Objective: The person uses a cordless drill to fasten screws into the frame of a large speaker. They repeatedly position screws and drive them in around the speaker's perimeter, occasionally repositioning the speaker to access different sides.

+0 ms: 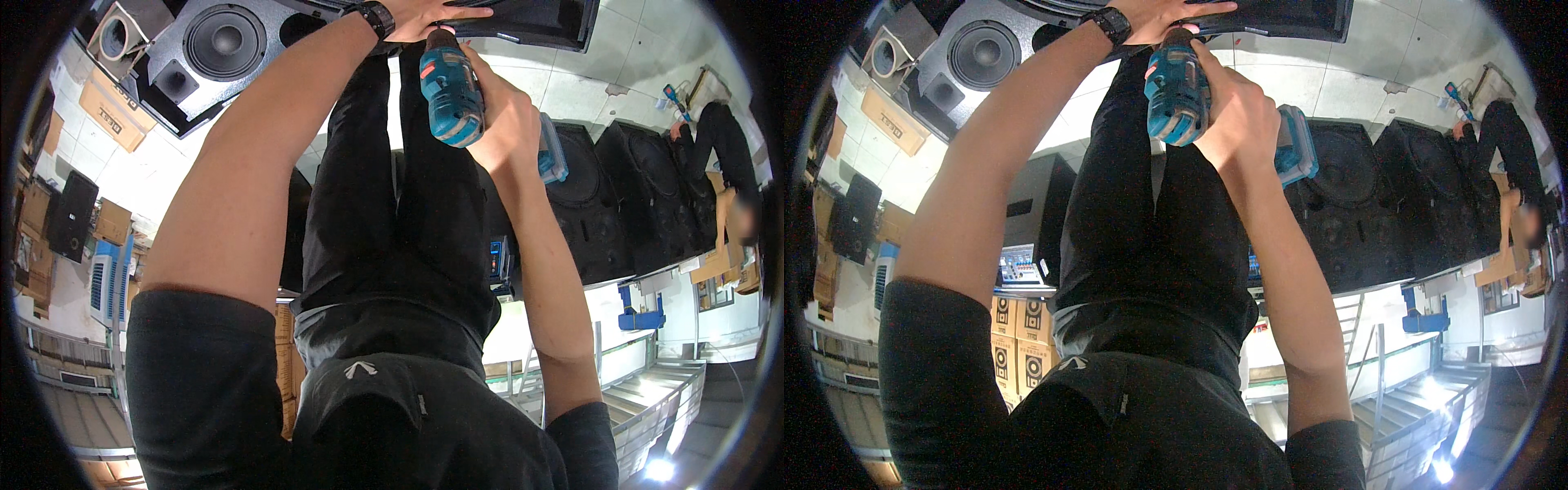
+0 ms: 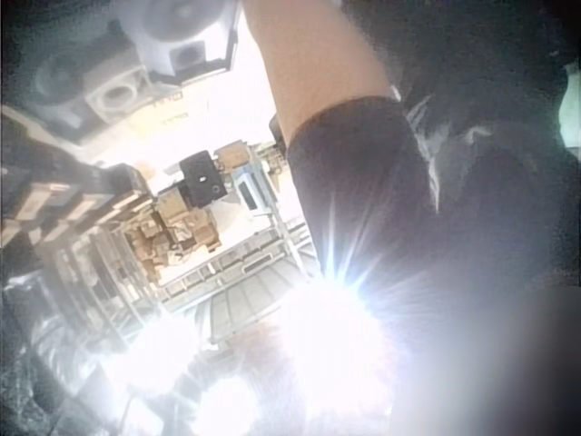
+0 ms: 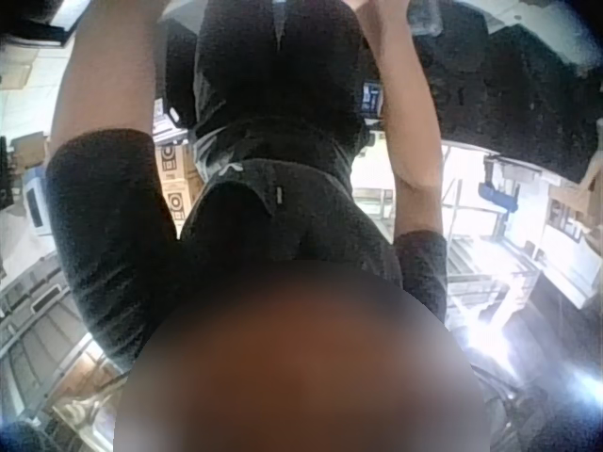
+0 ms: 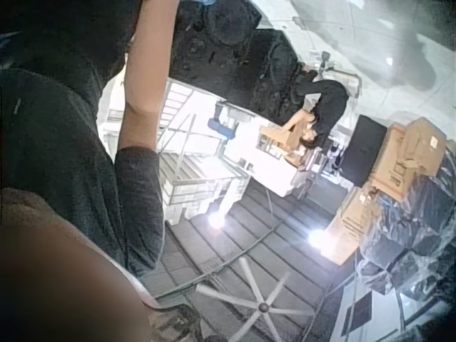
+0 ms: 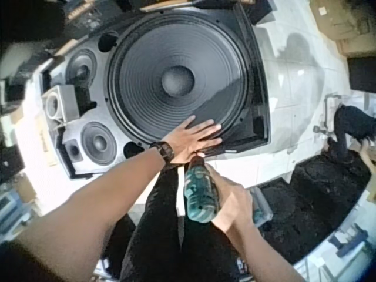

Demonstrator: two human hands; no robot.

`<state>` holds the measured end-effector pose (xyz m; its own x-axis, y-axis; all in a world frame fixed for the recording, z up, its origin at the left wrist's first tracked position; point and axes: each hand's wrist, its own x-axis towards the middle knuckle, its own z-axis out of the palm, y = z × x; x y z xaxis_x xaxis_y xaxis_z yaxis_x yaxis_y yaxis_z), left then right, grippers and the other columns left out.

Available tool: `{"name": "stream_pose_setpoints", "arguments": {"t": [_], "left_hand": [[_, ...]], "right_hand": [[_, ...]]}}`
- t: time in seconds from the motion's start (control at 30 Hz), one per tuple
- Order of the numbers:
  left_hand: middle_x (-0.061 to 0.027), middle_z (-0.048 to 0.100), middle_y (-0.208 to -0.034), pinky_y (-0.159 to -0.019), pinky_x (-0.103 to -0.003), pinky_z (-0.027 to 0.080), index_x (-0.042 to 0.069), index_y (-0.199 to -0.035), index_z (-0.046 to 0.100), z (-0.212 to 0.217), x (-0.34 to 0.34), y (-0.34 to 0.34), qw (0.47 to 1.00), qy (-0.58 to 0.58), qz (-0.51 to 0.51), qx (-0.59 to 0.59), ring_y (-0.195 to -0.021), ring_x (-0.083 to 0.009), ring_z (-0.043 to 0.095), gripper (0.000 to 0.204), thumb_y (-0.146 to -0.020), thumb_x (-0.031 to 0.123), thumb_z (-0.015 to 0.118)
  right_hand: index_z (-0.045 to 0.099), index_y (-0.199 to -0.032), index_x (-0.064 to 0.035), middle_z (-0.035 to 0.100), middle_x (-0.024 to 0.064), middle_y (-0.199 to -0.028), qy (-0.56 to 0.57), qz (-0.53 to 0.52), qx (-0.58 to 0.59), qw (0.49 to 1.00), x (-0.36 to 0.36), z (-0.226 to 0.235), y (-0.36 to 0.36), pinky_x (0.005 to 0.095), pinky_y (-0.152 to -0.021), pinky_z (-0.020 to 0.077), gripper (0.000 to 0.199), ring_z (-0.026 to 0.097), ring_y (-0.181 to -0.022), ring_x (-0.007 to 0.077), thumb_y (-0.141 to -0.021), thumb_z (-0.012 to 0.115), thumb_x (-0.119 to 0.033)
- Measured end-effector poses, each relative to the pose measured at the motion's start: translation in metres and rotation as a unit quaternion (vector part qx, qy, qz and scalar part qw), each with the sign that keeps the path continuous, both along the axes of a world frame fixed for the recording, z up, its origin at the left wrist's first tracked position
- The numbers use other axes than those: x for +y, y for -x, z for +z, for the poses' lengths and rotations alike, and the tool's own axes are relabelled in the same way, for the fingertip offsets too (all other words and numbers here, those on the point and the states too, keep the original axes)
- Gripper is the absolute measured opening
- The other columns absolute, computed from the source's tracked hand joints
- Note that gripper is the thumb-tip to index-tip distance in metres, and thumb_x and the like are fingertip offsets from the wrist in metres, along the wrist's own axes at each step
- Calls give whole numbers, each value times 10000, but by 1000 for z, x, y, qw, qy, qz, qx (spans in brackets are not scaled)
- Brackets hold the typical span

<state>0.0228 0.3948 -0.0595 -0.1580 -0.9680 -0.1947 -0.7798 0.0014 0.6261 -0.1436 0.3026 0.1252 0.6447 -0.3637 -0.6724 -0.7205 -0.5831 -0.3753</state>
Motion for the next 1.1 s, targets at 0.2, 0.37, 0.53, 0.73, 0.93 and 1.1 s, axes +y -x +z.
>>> {"name": "stream_pose_setpoints", "arguments": {"t": [0.2, 0.37, 0.53, 0.73, 0.93, 1.1], "left_hand": [[-35, 113, -1804, -1302, -632, 146, 304, -1680, 299, 2, 0, 0, 999, -21, -12, -24, -1660, -261, 113, 733, -1017, 314, 611], [-32, 113, -1805, -1303, -633, 144, 305, -1679, 302, 4, 0, -1, 999, -31, -14, -21, -1661, -260, 110, 741, -1010, 306, 622], [-33, 108, -1805, -1304, -631, 142, 305, -1679, 301, 3, -1, -2, 999, -36, -19, -20, -1661, -260, 105, 756, -1001, 302, 636], [-30, 108, -1804, -1307, -626, 146, 302, -1678, 304, 7, -3, -3, 998, -53, -31, -29, -1660, -264, 104, 771, -993, 312, 656], [-17, 109, -1803, -1303, -623, 161, 318, -1675, 306, 6, -1, -4, 998, -53, -22, -17, -1659, -255, 113, 755, -1005, 330, 653], [56, 265, -1762, -1317, -553, 234, 385, -1639, 383, 5, 0, 5, 995, -5, 9, -103, -1616, -186, 253, 818, -929, 371, 788]], "right_hand": [[603, -1496, -293, 782, 160, -1117, -5, 7, 3, 1000, -6, 1, -5, 504, -884, 615, 733, 757, -1032, 397, -800, 812, -392], [615, -1477, -291, 781, 152, -1127, 3, 36, -14, 999, -6, 1, -5, 503, -883, 617, 710, 759, -1028, 387, -798, 803, -377], [612, -1483, -296, 780, 156, -1117, 10, 48, -4, 999, -7, -2, -7, 495, -870, 618, 719, 761, -1012, 383, -794, 800, -374], [611, -1483, -294, 783, 149, -1111, 10, 58, 6, 998, -10, 1, -13, 485, -867, 622, 707, 768, -1011, 366, -804, 789, -375], [607, -1486, -289, 781, 155, -1114, 13, 81, 11, 997, -12, 1, -14, 491, -855, 623, 706, 770, -985, 363, -808, 773, -396], [587, -1507, -281, 780, 165, -1086, -9, 68, 17, 998, -16, 4, -17, 495, -847, 625, 740, 771, -958, 376, -798, 769, -390]]}}
